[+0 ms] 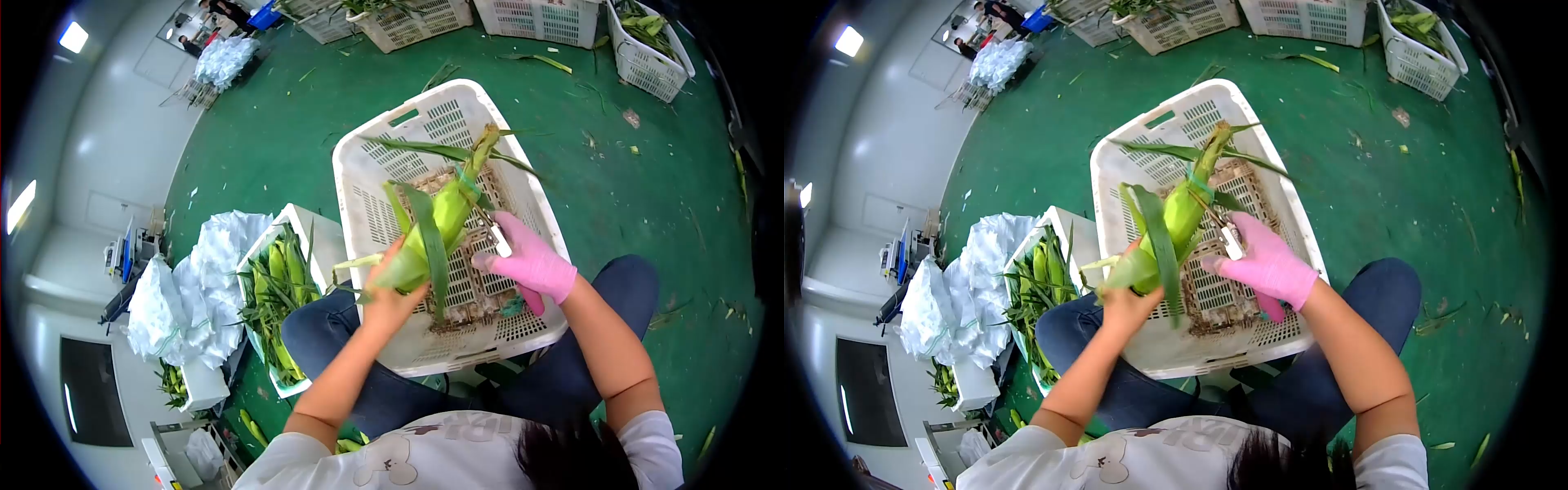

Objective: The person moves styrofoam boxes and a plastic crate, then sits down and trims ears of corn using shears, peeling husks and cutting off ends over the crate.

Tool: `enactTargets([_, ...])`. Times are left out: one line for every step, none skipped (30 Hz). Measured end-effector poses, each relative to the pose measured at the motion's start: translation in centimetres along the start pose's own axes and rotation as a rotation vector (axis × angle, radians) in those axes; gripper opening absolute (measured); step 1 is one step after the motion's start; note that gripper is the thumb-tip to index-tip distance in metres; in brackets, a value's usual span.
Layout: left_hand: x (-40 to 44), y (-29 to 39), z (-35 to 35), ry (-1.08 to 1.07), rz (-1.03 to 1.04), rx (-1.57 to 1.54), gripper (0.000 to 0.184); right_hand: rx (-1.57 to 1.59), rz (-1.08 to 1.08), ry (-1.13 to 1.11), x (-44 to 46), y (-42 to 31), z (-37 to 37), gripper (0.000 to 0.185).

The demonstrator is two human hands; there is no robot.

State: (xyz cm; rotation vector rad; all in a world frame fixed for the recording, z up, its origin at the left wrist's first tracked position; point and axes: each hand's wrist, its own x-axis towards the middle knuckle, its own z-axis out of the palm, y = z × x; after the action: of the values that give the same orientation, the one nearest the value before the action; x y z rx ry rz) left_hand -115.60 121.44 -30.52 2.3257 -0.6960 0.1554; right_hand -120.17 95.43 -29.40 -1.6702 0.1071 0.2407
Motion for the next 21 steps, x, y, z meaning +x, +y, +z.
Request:
enactTargets([0.3, -1.5, -0.5, -0.059, -0.034, -0.056, 0.066, -0.046, -0.128, 0.036, 0.8, 1.2, 0.2, 0.082])
enactTargets([0.7, -3.8, -1.3, -0.193, -0.07, -0.098, 0.065, 0.049, -0.168, -0.026, 1.2, 1.3, 0.2, 0.083])
enactTargets([1.5, -5.7, -2.3, -0.326, -0.104, -0.143, 0.065, 0.113, -0.138, -0.048, 1.5, 2.3, 0.4, 0.08])
enactTargets([3.0, -4.9, -4.1, -0.508, -0.272, -0.255, 0.063, 0.241, -0.055, -0.11, 1.4, 2.6, 0.7, 0.078])
enactTargets([3.7, -7.4, -4.5, -0.627, -0.202, -0.346, 0.06, 0.366, 0.026, -0.163, 1.3, 2.7, 1.0, 0.076])
enactTargets([4.2, -8.3, -5.1, -0.745, -0.306, -0.454, 0.059, 0.378, 0.029, -0.166, 1.3, 3.1, 1.4, 0.073])
enactTargets([4.8, -9.0, -5.3, -0.871, -0.409, -0.56, 0.058, 0.391, 0.035, -0.164, 1.2, 3.5, 1.8, 0.071])
enactTargets([4.9, -9.7, -5.0, -0.941, -0.4, -0.628, 0.057, 0.453, 0.064, -0.114, 0.9, 3.2, 2.4, 0.066])
enactTargets([4.8, -10.1, -4.3, -0.882, -0.285, -0.579, 0.057, 0.435, 0.036, -0.091, 1.2, 3.2, 2.8, 0.064])
enactTargets([4.6, -10.4, -4.2, -0.921, -0.376, -0.605, 0.058, 0.416, 0.015, -0.074, 1.5, 3.5, 3.1, 0.062])
enactTargets([4.8, -9.5, -4.7, -0.955, -0.471, -0.628, 0.058, 0.396, -0.006, -0.065, 1.8, 3.6, 3.4, 0.06])
enactTargets([5.0, -9.8, -4.9, -0.93, -0.417, -0.578, 0.061, 0.146, -0.016, -0.025, 2.1, 2.9, 3.3, 0.055])
enactTargets([5.3, -9.6, -5.5, -0.875, -0.318, -0.466, 0.061, -0.054, -0.11, 0.041, 2.9, 3.9, 3.6, 0.051])
enactTargets([5.6, -9.8, -5.9, -0.872, -0.315, -0.439, 0.06, -0.109, -0.053, 0.026, 3.2, 3.6, 3.6, 0.043])
enactTargets([5.5, -10.2, -6.2, -0.867, -0.318, -0.406, 0.06, -0.16, 0.001, 0.006, 3.3, 3.3, 3.7, 0.036])
enactTargets([5.1, -10.6, -6.2, -0.852, -0.343, -0.452, 0.06, -0.196, -0.055, 0.044, 3.5, 3.3, 4.0, 0.034])
enactTargets([4.5, -11.1, -6.0, -0.831, -0.371, -0.496, 0.06, -0.232, -0.114, 0.077, 3.6, 3.2, 4.2, 0.032])
enactTargets([4.0, -11.6, -5.7, -0.805, -0.397, -0.54, 0.061, -0.269, -0.177, 0.108, 3.9, 3.3, 4.3, 0.031])
enactTargets([3.8, -12.1, -5.3, -0.803, -0.402, -0.553, 0.061, -0.007, -0.03, 0.073, 3.7, 3.7, 4.6, 0.024])
enactTargets([3.9, -12.6, -4.9, -0.803, -0.406, -0.563, 0.061, 0.028, 0.004, 0.059, 3.7, 3.8, 4.5, 0.024])
enactTargets([4.1, -12.8, -4.7, -0.803, -0.408, -0.571, 0.062, 0.064, 0.036, 0.045, 3.8, 3.6, 4.5, 0.023])
